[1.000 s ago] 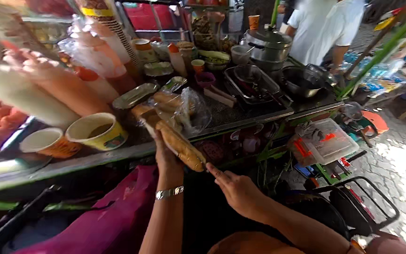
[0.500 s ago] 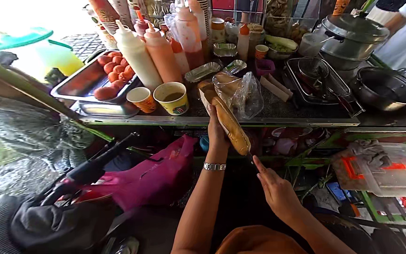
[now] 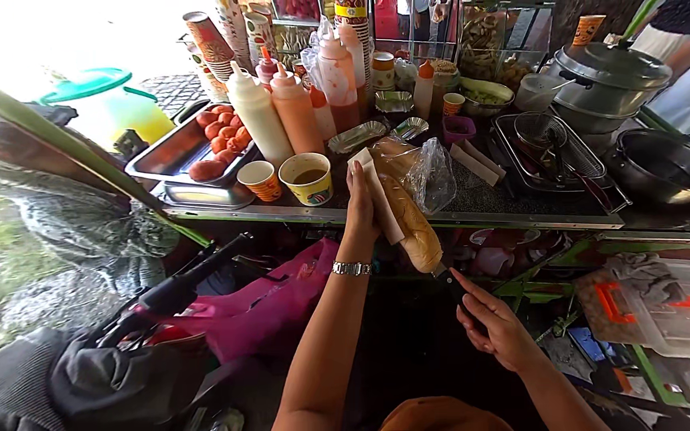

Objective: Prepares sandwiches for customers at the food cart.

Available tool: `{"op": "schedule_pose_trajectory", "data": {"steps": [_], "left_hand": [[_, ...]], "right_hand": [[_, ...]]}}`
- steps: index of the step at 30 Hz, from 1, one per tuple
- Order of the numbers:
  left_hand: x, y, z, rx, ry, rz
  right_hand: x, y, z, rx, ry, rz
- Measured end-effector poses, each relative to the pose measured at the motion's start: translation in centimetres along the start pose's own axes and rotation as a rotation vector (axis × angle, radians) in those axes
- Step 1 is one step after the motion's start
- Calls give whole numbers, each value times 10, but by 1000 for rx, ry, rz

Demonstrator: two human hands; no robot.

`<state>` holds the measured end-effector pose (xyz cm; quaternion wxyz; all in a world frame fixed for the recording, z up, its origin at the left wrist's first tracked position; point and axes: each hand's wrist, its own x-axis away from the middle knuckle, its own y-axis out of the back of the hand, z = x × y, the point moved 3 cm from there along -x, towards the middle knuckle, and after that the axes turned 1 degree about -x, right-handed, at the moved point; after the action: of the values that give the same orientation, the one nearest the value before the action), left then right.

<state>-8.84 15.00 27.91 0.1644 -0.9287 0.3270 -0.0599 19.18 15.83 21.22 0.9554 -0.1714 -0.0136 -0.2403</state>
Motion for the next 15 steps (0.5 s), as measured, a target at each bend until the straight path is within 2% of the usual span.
{"op": "schedule_pose_trajectory", "data": {"steps": [3,5,7,9,12,15], "left_hand": [[16,-8,6,30,90,-81],[25,-15,14,102,119,-102],[35,-18,21,167,141,-29],[41,-21,25,218,126,20],[49,-22,30,263,100,50],[52,-17,40,306,74,103]], "right_hand": [[-5,2,7,189,78,-39],[-9,3,10,577,257,-120],[-12,0,12,1027,454,-236],[-14,-7,13,1341,604,-345],[-17,-10,14,1563,672,-396],[-19,-6,11,1646,657,-369]]}}
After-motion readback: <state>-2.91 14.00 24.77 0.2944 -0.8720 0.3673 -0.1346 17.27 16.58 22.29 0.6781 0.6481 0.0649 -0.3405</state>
